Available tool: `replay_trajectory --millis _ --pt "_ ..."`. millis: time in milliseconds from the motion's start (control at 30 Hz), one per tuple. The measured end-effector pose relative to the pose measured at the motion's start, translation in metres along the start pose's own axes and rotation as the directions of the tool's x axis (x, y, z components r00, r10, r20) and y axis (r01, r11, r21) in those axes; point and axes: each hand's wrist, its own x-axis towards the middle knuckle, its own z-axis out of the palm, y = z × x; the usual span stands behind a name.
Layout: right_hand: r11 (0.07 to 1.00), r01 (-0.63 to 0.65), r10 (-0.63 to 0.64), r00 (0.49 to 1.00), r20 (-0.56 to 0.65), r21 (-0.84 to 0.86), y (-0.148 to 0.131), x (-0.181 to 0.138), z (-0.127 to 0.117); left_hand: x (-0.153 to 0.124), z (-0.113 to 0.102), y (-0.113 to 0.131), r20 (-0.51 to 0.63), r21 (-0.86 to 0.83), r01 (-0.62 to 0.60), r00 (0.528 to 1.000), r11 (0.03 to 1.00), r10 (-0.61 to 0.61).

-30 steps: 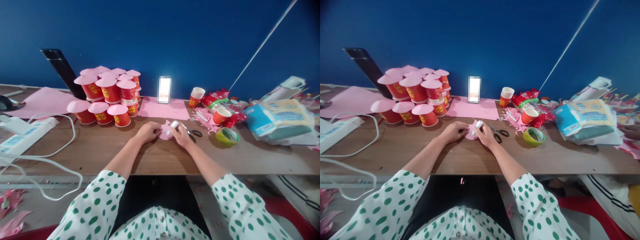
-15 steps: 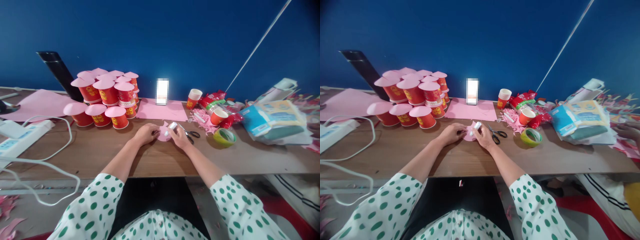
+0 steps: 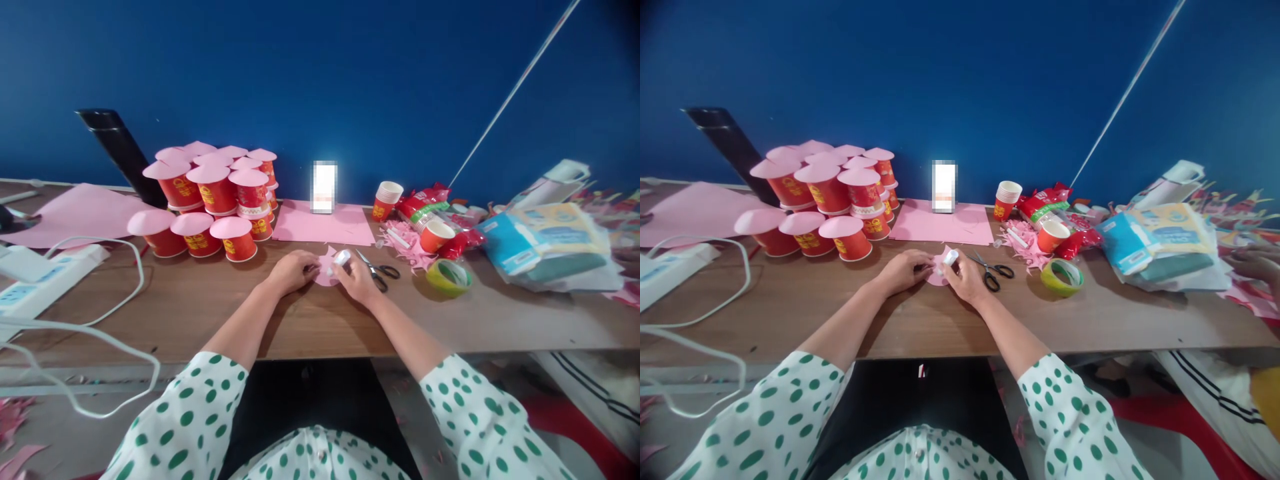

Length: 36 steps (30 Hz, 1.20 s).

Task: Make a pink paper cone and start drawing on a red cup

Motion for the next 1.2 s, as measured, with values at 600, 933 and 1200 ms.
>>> replay_trajectory --millis 600,933,1200 --pt "0.995 -0.042 0.03 0.991 0.133 0.095 0.0 0.001 0.002 0.0 0.0 0.0 -0.006 -0.004 -0.013 1.0 1.0 0.013" --pt "0.849 -0.251 0.375 0.906 -0.195 0.465 0.022 0.008 -0.013 -0.002 -0.004 0.005 -0.033 0.011 0.013 0.999 1.0 -0.012" --pt "0.819 -0.5 0.414 0.855 -0.313 -0.282 0.045 0.033 -0.064 -0.003 0.001 0.006 -0.033 0.119 0.05 0.998 0.992 -0.046"
